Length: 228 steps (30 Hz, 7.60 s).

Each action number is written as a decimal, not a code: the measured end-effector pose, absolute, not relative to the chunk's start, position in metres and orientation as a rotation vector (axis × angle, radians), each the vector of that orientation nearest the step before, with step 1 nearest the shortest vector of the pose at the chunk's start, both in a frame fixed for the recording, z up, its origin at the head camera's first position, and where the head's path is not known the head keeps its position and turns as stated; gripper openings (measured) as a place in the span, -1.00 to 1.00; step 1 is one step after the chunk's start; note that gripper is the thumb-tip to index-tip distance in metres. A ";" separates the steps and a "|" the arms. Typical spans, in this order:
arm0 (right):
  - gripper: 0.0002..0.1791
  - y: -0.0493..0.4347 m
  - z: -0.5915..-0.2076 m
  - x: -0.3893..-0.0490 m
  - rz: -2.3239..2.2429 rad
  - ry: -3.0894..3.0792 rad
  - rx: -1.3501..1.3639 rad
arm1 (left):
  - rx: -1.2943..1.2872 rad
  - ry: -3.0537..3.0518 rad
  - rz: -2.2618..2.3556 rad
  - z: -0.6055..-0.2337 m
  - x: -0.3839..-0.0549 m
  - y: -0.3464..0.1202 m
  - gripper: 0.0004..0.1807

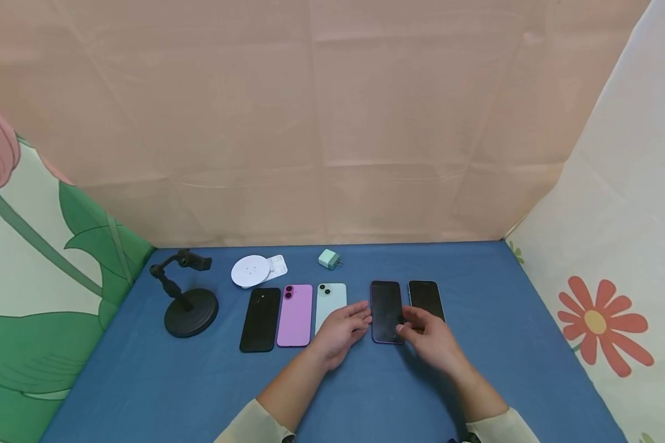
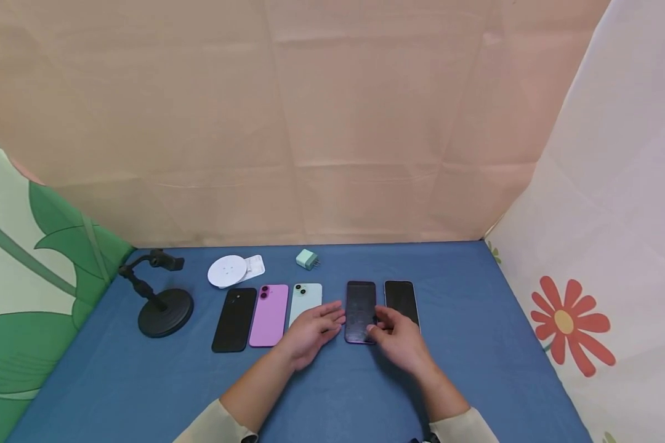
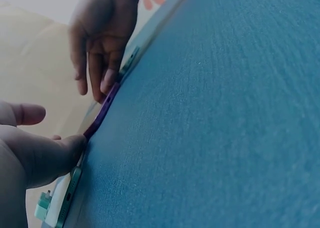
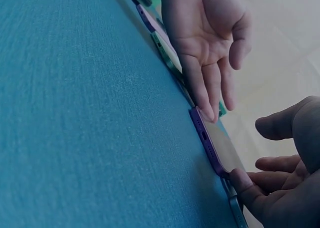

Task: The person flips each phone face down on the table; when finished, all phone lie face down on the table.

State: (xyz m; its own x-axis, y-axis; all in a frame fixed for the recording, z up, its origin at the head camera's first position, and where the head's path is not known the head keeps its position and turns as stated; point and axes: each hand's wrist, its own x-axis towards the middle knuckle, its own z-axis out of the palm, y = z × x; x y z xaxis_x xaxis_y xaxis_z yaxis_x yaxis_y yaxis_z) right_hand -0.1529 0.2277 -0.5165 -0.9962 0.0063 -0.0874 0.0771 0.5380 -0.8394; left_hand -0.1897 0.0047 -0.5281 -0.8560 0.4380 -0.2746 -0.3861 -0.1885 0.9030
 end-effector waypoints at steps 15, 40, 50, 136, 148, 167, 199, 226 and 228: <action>-0.43 0.224 -0.517 -0.155 -1.485 2.692 0.053 | 0.011 1.447 2.170 -0.518 -0.190 0.000 -0.40; -0.20 0.206 -0.517 -0.166 -1.500 2.626 -0.031 | 0.052 1.345 2.217 -0.494 -0.190 -0.009 -0.45; -0.32 0.201 -0.519 -0.169 -1.622 2.490 -0.044 | 0.097 1.302 2.222 -0.488 -0.192 -0.007 -0.44; -0.43 0.216 -0.518 -0.160 -1.454 2.696 0.043 | 0.015 1.533 2.032 -0.510 -0.186 -0.015 -0.44; -0.43 0.201 -0.522 -0.161 -1.440 2.708 0.000 | 0.007 1.619 1.985 -0.505 -0.186 -0.028 -0.44; -0.43 0.194 -0.519 -0.154 -1.396 2.714 -0.025 | 0.033 1.640 1.949 -0.501 -0.188 -0.034 -0.43; -0.44 0.254 -0.519 -0.151 -1.477 2.770 0.018 | 0.126 1.600 2.011 -0.504 -0.192 0.008 -0.37; -0.37 0.293 -0.515 -0.153 -1.253 2.878 0.124 | 0.086 1.512 1.989 -0.514 -0.189 0.062 -0.35; -0.36 0.294 -0.514 -0.153 -1.242 2.879 0.128 | 0.074 1.509 1.994 -0.515 -0.188 0.066 -0.35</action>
State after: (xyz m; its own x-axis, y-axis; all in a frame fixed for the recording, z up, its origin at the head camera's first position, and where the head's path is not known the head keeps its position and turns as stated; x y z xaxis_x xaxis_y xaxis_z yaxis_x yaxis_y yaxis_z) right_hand -0.1531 0.2939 -0.5145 -0.9967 0.0732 -0.0358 0.0762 0.6834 -0.7261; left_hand -0.1880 0.0658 -0.5154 -0.8003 0.5084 -0.3178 -0.4439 -0.1462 0.8841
